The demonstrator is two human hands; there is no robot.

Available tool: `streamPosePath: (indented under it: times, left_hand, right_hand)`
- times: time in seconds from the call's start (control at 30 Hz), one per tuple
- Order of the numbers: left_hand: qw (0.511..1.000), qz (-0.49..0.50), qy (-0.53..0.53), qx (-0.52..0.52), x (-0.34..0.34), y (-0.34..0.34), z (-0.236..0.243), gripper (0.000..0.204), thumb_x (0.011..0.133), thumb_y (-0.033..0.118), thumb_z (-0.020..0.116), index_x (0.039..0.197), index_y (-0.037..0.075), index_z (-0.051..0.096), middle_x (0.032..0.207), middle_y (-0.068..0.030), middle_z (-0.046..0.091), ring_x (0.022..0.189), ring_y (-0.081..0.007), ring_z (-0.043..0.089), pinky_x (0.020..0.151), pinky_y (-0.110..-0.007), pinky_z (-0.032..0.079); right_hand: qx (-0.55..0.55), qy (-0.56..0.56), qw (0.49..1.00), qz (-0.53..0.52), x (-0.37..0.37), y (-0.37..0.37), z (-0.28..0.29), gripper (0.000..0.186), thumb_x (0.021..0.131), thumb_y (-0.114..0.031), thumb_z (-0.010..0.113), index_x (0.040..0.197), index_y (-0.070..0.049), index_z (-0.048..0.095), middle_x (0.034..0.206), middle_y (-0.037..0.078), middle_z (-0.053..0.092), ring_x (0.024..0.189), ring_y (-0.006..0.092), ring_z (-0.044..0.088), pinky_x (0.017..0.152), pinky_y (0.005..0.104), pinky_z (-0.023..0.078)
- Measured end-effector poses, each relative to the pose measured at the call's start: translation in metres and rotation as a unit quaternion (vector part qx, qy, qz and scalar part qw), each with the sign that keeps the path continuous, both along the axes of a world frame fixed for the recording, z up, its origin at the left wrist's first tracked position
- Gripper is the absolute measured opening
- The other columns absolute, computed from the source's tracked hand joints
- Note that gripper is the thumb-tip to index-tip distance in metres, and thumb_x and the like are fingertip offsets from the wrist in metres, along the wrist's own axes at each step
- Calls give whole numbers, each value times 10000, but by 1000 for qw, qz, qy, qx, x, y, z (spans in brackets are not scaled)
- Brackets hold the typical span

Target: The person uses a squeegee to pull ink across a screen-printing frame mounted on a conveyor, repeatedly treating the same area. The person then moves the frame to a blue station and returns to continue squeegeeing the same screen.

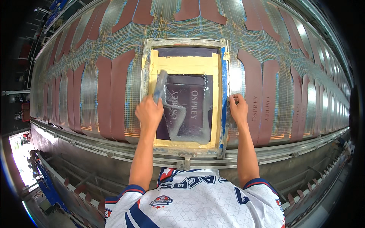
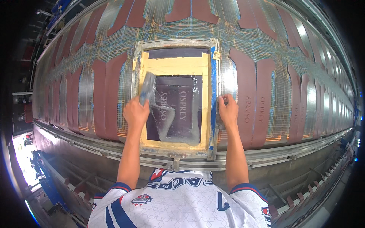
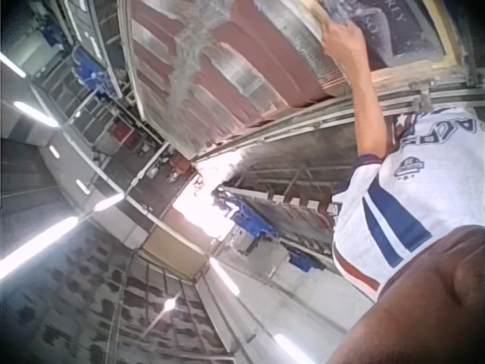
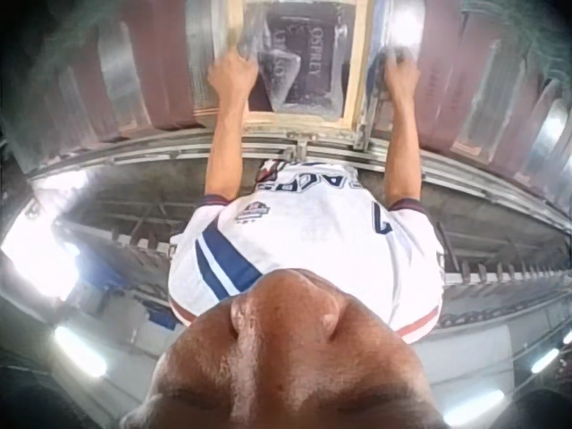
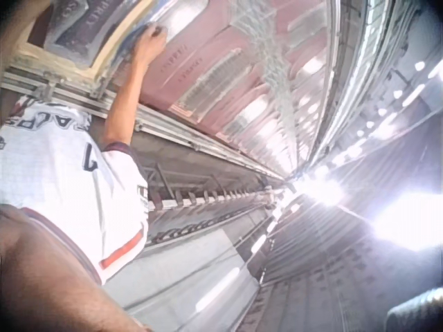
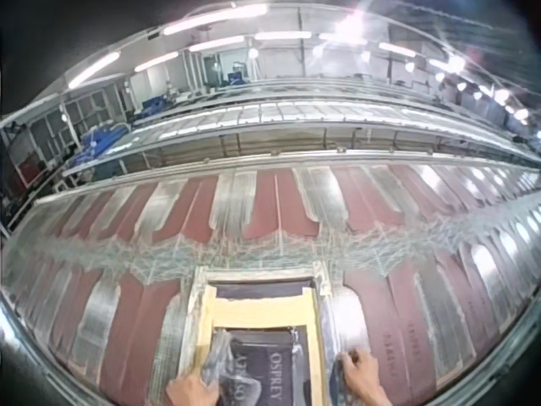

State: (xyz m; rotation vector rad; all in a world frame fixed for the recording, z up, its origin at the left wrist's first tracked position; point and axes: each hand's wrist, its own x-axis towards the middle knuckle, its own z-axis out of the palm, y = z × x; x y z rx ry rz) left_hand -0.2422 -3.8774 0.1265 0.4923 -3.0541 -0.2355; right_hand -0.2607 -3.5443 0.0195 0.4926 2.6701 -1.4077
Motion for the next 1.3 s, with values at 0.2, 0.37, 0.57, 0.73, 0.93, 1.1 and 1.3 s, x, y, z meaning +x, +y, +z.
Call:
streamPosePath:
  times: [0.2, 0.37, 0.57, 0.73, 0.93, 1.1, 1.3]
  left_hand:
    - [999, 10, -53, -7, -12, 22, -5, 250, 872, 253, 730, 965, 21, 715, 945, -149, 722, 854, -394, 710, 732, -496, 560]
    - [969, -194, -38, 150, 12, 12, -13, 234, 831, 220, 764, 997, 60, 725, 962, -92, 730, 895, -339, 706, 769, -459, 551]
    - [894, -431, -2, 120, -112, -13, -17, 271, 746, 219, 809, 982, 108, 734, 959, -93, 728, 935, -326, 683, 807, -450, 536]
    - [913, -386, -36, 126, -135, -3, -11, 199, 714, 240, 829, 866, 126, 771, 822, -110, 721, 799, -350, 687, 748, -439, 546]
    - [892, -435, -24, 120, 18, -3, -27, 386, 631, 131, 846, 1006, 144, 755, 1000, -37, 748, 887, -256, 692, 765, -393, 526]
    - [893, -418, -58, 154, 71, 3, -17, 392, 614, 142, 858, 989, 118, 746, 962, -48, 747, 857, -256, 681, 780, -385, 492]
    - [891, -444, 24, 90, -86, -4, -16, 261, 687, 197, 841, 926, 133, 757, 831, -78, 724, 824, -291, 685, 836, -421, 468]
  right_hand:
    - [177, 194, 965, 14, -24, -12, 25, 271, 928, -242, 705, 1101, -34, 692, 1066, 175, 714, 1030, 358, 648, 912, 434, 490]
    - [-48, 184, 963, 192, -45, -32, 93, 372, 904, -317, 743, 1142, -34, 699, 1076, 181, 717, 1029, 358, 666, 900, 442, 518]
    - [126, 114, 889, 425, -101, -82, 104, 451, 807, -423, 804, 1034, -43, 721, 944, 195, 729, 928, 380, 694, 826, 460, 544]
    - [218, 142, 881, 395, -121, -96, 57, 352, 776, -372, 809, 867, -46, 713, 817, 194, 713, 853, 384, 693, 801, 479, 534]
    - [230, 148, 866, 418, 31, -89, 51, 306, 669, -216, 846, 894, -82, 687, 877, 96, 696, 952, 278, 653, 897, 426, 477]
    - [184, 114, 871, 440, 80, -81, 67, 365, 668, -212, 873, 970, -87, 710, 904, 106, 698, 968, 285, 653, 926, 419, 483]
    - [260, 108, 860, 425, -84, -91, 69, 341, 746, -392, 840, 876, -97, 730, 814, 150, 731, 820, 361, 716, 796, 470, 554]
